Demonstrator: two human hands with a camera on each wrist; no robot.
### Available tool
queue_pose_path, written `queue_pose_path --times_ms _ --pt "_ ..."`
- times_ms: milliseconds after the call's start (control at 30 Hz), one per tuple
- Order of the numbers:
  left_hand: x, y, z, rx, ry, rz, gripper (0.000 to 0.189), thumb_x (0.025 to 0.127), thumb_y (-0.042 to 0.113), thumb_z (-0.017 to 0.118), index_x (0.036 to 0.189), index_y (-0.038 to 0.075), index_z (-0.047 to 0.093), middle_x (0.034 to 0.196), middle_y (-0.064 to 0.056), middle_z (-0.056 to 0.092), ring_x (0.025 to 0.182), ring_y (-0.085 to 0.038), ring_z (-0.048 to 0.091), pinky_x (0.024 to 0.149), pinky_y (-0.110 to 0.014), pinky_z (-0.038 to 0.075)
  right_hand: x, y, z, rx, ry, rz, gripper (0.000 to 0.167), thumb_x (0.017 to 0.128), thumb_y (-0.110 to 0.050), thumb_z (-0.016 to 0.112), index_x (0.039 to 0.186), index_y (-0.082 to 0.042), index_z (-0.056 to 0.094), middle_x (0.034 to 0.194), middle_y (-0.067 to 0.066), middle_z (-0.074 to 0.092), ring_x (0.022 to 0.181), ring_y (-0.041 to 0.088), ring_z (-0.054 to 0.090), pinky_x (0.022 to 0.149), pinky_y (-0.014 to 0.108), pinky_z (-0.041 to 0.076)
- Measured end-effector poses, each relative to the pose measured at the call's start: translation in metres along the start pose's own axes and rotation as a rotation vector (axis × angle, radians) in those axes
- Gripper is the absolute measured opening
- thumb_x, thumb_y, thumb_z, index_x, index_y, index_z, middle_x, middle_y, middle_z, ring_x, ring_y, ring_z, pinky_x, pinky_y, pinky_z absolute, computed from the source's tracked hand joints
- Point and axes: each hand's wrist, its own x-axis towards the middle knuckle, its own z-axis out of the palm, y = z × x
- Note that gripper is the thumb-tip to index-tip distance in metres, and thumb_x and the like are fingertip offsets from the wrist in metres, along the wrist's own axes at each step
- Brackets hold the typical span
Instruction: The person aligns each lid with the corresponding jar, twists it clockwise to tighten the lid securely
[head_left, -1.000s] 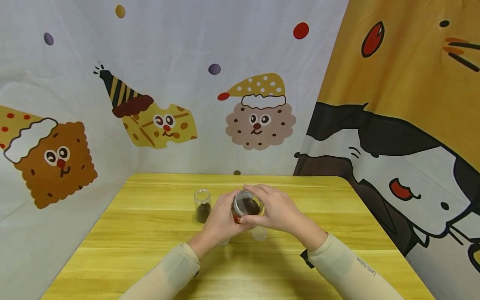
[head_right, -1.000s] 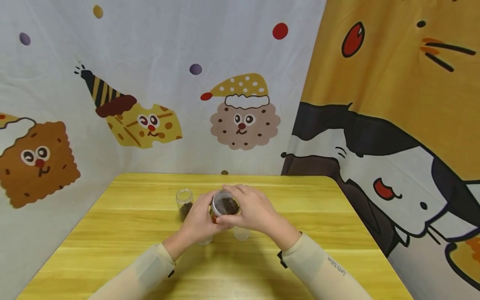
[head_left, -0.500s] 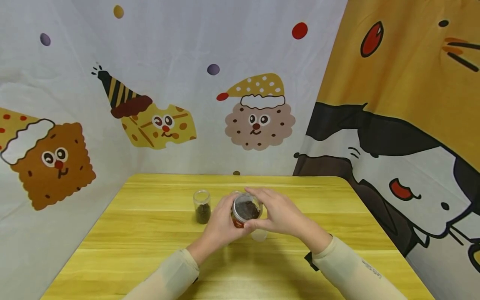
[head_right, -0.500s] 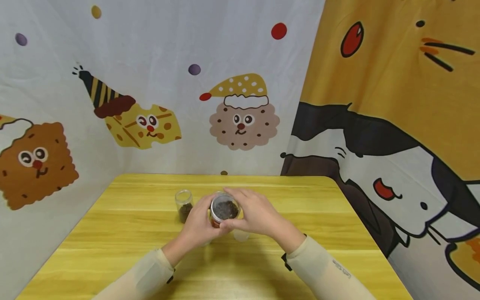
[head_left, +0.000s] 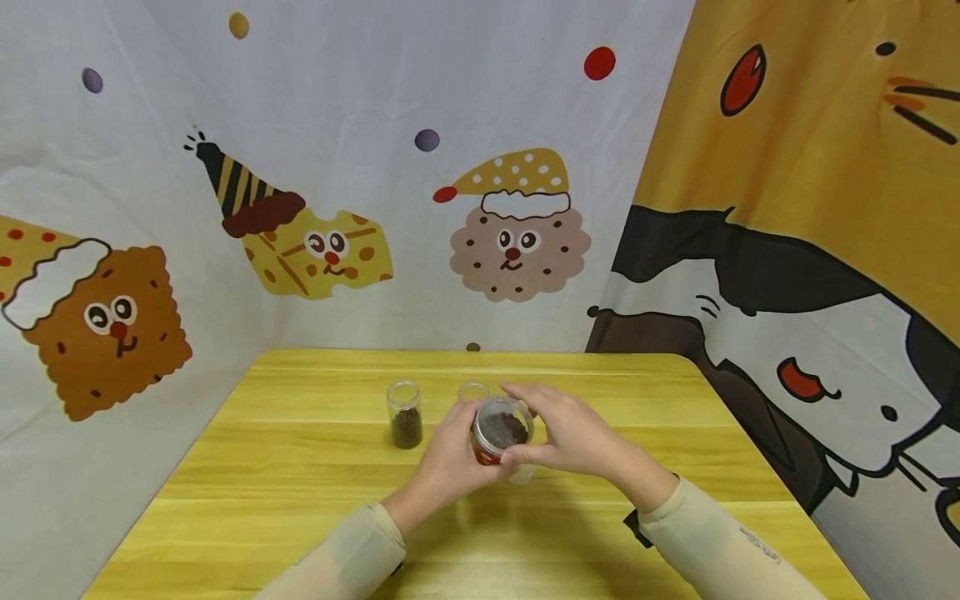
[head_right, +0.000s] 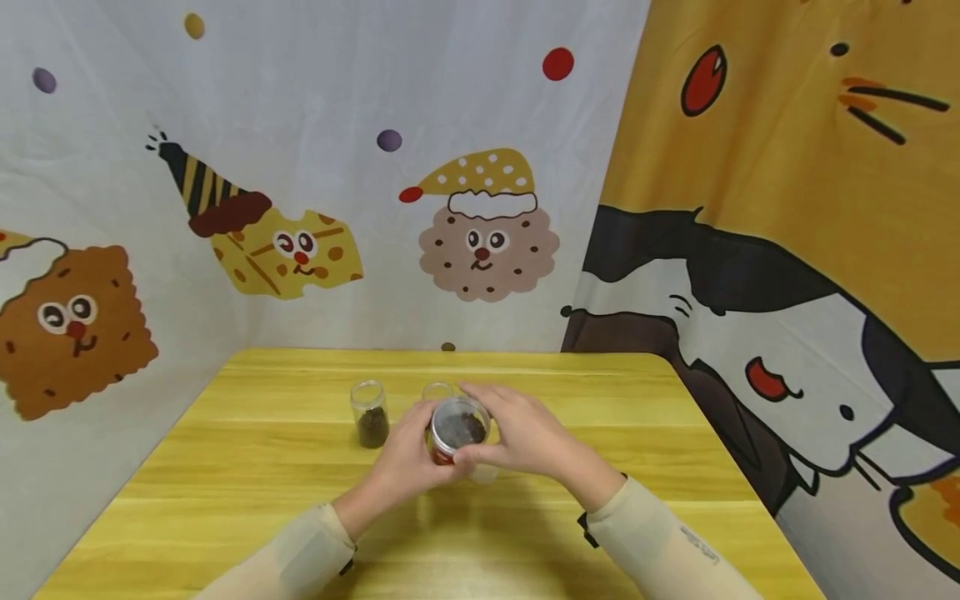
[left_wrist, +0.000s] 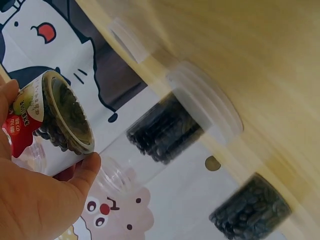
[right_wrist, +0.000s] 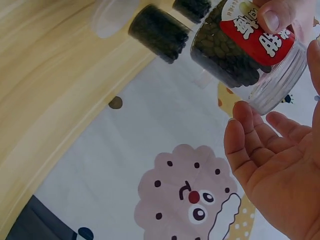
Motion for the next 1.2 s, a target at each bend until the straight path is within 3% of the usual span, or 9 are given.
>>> queue_pose_path --times_ms 367,567,933,1200 --pt "0.000 -0.001 0.009 -0.056 -0.019 -0.041 0.091 0.078 0.035 0.098 0.153 0.013 0.052 0.139 -0.005 0.063 0.124 -0.021 0.065 0.104 -0.049 0.058 -0.015 0.015 -0.002 0.031 -0.017 0.050 0.090 0.088 -0.063 0.081 0.158 -0.015 0.052 0.145 0.004 0.068 0.104 0.016 0.070 0.071 0.024 0.054" --pt "0.000 0.001 0.014 -0.078 -0.011 -0.044 0.093 0.075 0.033 0.099 0.153 0.014 0.052 0.140 -0.005 0.063 0.126 -0.023 0.064 0.106 -0.051 0.057 -0.024 0.024 -0.004 0.045 -0.006 0.078 0.078 0.094 -0.055 0.079 0.157 -0.016 0.054 0.146 0.005 0.068 0.105 0.019 0.070 0.067 0.022 0.051" --pt "0.004 0.008 0.025 -0.110 -0.041 -0.066 0.089 0.079 0.031 0.097 0.153 0.018 0.050 0.143 0.000 0.061 0.128 -0.019 0.064 0.107 -0.049 0.057 -0.032 0.034 -0.005 0.048 0.010 0.133 0.054 0.108 -0.039 0.065 0.156 -0.017 0.056 0.147 0.005 0.068 0.109 0.019 0.070 0.076 0.031 0.057" --pt "0.011 0.015 0.032 -0.122 -0.067 -0.093 0.088 0.079 0.032 0.096 0.153 0.019 0.050 0.139 0.001 0.063 0.124 -0.017 0.065 0.105 -0.046 0.058 -0.041 0.045 -0.004 0.064 0.020 0.174 0.051 0.111 -0.039 0.058 0.156 -0.016 0.056 0.149 0.005 0.066 0.115 0.024 0.071 0.082 0.038 0.061"
